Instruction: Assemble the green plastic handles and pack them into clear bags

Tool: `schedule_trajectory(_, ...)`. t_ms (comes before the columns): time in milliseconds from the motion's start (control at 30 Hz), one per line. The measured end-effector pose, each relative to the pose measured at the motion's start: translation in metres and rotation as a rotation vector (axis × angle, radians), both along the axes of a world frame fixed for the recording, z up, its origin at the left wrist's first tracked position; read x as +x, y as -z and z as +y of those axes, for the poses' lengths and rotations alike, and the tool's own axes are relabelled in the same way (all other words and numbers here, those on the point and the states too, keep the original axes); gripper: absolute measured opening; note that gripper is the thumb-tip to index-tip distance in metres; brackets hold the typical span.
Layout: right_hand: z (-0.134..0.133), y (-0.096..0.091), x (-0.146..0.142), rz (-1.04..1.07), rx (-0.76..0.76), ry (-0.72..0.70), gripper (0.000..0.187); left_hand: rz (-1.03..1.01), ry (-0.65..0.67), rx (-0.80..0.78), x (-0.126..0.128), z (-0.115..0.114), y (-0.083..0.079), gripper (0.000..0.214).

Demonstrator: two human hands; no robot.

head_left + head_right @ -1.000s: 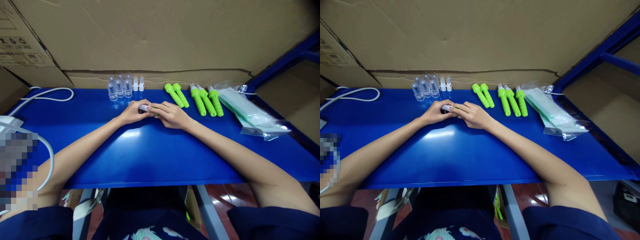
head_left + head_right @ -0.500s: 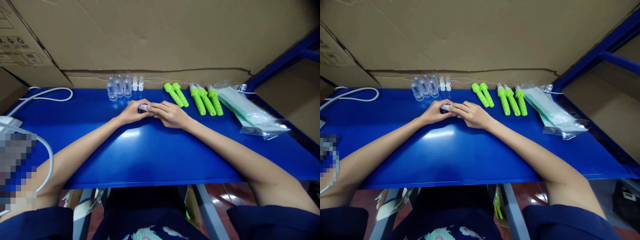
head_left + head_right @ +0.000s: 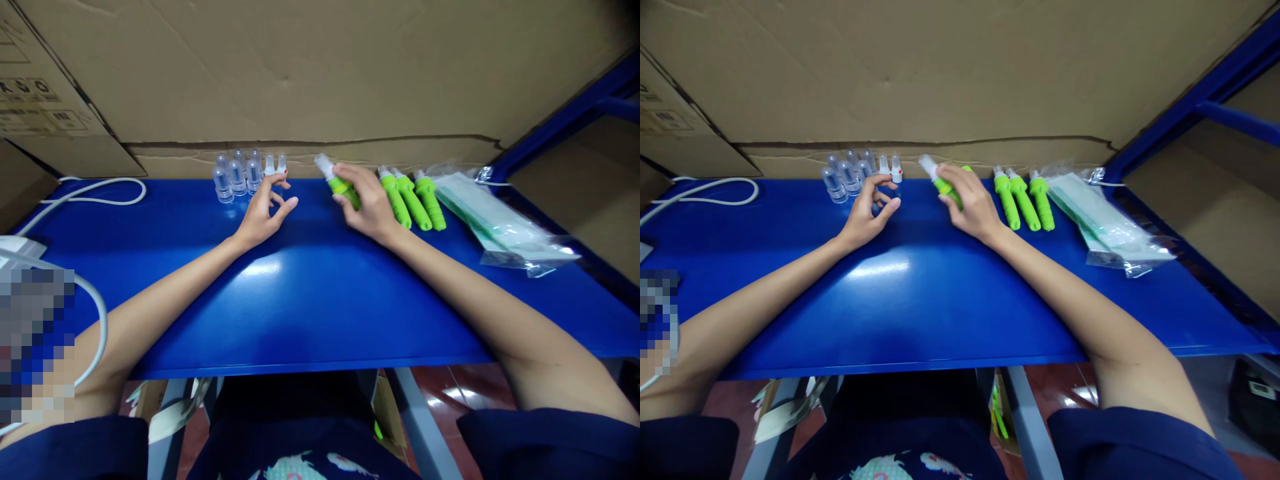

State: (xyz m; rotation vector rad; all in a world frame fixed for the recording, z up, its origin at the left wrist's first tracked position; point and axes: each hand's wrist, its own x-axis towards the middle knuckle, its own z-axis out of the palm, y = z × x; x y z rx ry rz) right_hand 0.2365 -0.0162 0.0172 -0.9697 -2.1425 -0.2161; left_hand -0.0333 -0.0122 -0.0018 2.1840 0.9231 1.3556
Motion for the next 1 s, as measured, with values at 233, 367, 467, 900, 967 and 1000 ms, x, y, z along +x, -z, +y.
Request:
schedule_trajectory(233, 0.027, -0.003, 0.041, 0.179, -0.118, 0.423, 0.060, 0.043, 0.035, -0.036, 0.001, -0.004, -0.004, 0.038)
schedule_trajectory(367, 0.034, -0.003, 0.059, 0.189, -0.278, 0.526, 0.054, 0.048, 0.044, -0.036, 0.001, -0.004, -0.004, 0.035)
schedule_trajectory(467, 0.037, -0.002, 0.065, 0.165, -0.365, 0.542, 0.053, 0.050, 0.051, -0.026, 0.001, -0.004, -0.003, 0.034)
schedule_trajectory(900, 0.035, 0.004, 0.061, -0.040, -0.357, 0.586, 0.053, 0.069, 0.062, -0.006, 0.002, -0.005, -0.004, 0.032)
schedule_trajectory(967, 0.034, 0.004, 0.059, -0.073, -0.366, 0.600, 0.053, 0.078, 0.064, -0.001, 0.002, -0.005, -0.005, 0.031)
schedule_trajectory(1000, 0.034, 0.003, 0.058, -0.093, -0.375, 0.605, 0.053, 0.087, 0.064, 0.002, 0.002, -0.006, -0.006, 0.030)
